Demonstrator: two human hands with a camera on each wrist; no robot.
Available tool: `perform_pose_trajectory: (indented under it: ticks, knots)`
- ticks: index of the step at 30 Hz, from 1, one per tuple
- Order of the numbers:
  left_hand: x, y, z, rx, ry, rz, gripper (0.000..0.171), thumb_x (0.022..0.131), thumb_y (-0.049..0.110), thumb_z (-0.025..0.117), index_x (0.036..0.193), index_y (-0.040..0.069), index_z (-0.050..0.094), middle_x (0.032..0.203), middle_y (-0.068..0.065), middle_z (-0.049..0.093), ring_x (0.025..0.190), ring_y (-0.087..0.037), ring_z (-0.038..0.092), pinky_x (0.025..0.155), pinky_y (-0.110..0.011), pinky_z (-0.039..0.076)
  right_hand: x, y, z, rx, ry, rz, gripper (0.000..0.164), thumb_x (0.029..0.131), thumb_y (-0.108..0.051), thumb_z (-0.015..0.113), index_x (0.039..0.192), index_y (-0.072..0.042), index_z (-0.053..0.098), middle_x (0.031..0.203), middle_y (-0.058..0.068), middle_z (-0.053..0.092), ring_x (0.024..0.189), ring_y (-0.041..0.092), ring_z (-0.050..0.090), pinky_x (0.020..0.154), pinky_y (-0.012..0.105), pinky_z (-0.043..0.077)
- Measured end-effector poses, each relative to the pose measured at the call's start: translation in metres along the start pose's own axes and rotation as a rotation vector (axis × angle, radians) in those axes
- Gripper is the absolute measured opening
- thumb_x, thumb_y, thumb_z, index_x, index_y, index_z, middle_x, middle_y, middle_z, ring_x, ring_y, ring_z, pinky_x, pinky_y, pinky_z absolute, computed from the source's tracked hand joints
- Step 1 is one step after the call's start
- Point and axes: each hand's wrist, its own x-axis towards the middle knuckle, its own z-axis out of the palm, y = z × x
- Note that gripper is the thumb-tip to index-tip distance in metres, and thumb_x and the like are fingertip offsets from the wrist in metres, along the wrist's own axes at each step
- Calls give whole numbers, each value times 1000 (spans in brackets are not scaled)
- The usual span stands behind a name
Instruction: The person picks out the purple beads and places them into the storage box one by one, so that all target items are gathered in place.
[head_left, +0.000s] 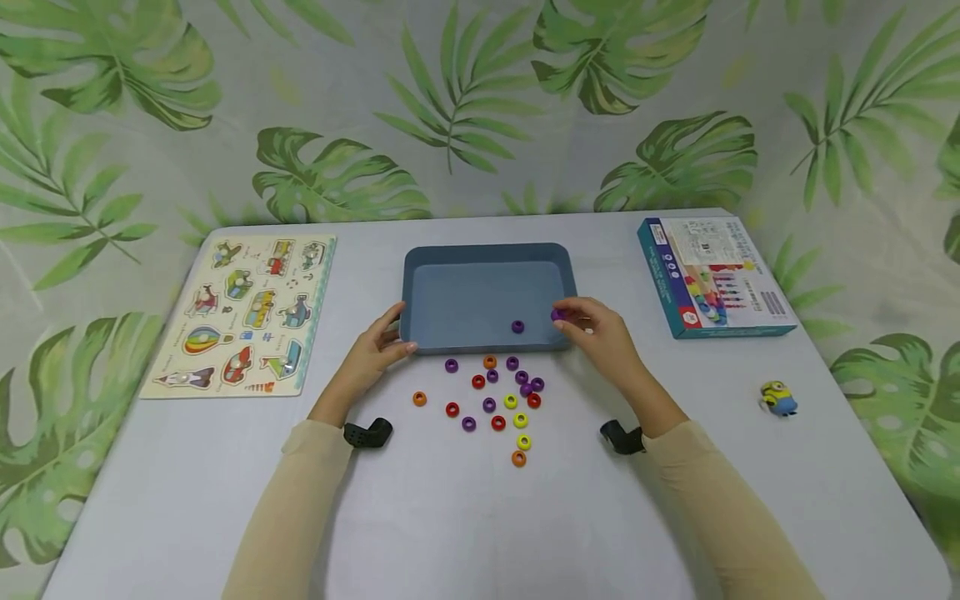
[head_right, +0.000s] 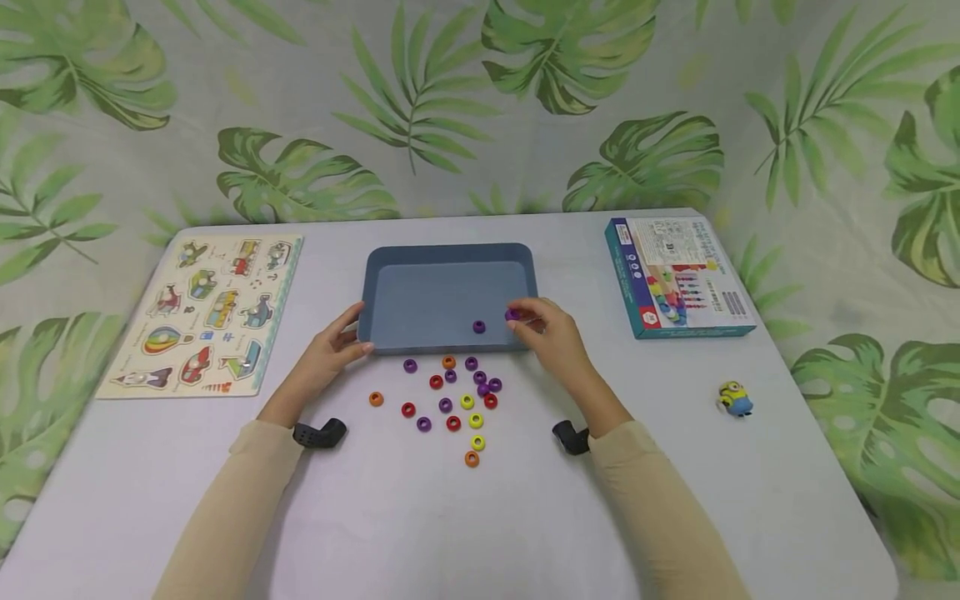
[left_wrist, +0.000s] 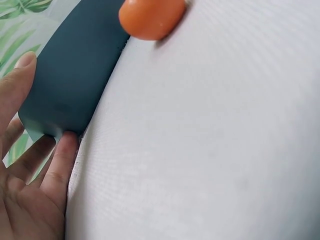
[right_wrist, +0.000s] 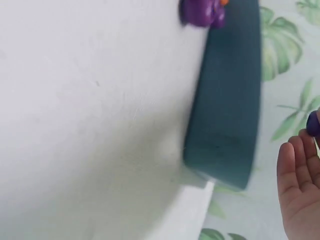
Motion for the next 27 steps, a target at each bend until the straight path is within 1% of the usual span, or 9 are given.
perform_pose_trajectory:
  ticks: [2,5,8,12,15,17,23,27]
  knots:
    - [1,-4,-2,-1,-2,0,70,77,18,58,133,19,16,129,-21,25,113,-32,30,86,-40,34,13,6,7,-22,-23,28,29,79,-20,56,105,-8,55,96,1,53,86,12,49,75,28,42]
    - [2,-9,-3,1,-4,1,71,77,21,59,133,21,17,130,-20,24,113,-31,31,85,-38,36,29,16,16,-64,-68,104,30,79,-18,56,106,-6,54,95,3,54,86,14,50,75,28,42]
    - [2,-8,-3,-4,-5,6,70,76,21,59,133,21,17,131,-18,23,112,-31,32,84,-37,37,42,20,24,-125,-99,177,27,78,-15,57,104,-6,55,93,3,55,85,15,50,74,29,42]
    - [0,-1,-2,-11,2,5,69,77,18,58,133,19,18,130,-17,23,112,-30,32,85,-38,36,55,21,32,-186,-158,215,24,79,-11,56,102,-5,55,93,6,55,84,18,51,73,31,41]
    - [0,0,-1,-8,9,-5,68,78,17,58,133,20,18,129,-19,26,111,-31,34,85,-39,36,61,23,36,-204,-199,227,24,79,-9,56,102,-4,55,94,8,55,85,20,50,73,32,41]
    - [0,0,-1,-8,11,-7,68,78,16,57,133,20,18,128,-20,27,111,-31,34,85,-39,36,63,24,39,-213,-209,239,23,78,-7,56,101,-4,56,94,9,55,84,20,50,72,32,41]
    - [0,0,-1,-16,9,-1,67,78,16,57,133,19,18,127,-21,27,111,-32,34,85,-39,35,65,26,42,-204,-205,266,23,77,-6,57,100,-3,56,92,9,55,82,20,49,71,31,41]
    - [-1,2,0,-11,8,-9,67,78,17,57,133,20,19,128,-20,26,111,-31,33,85,-40,35,61,23,38,-193,-192,268,28,77,-9,58,105,-5,54,98,8,52,88,20,48,75,33,40]
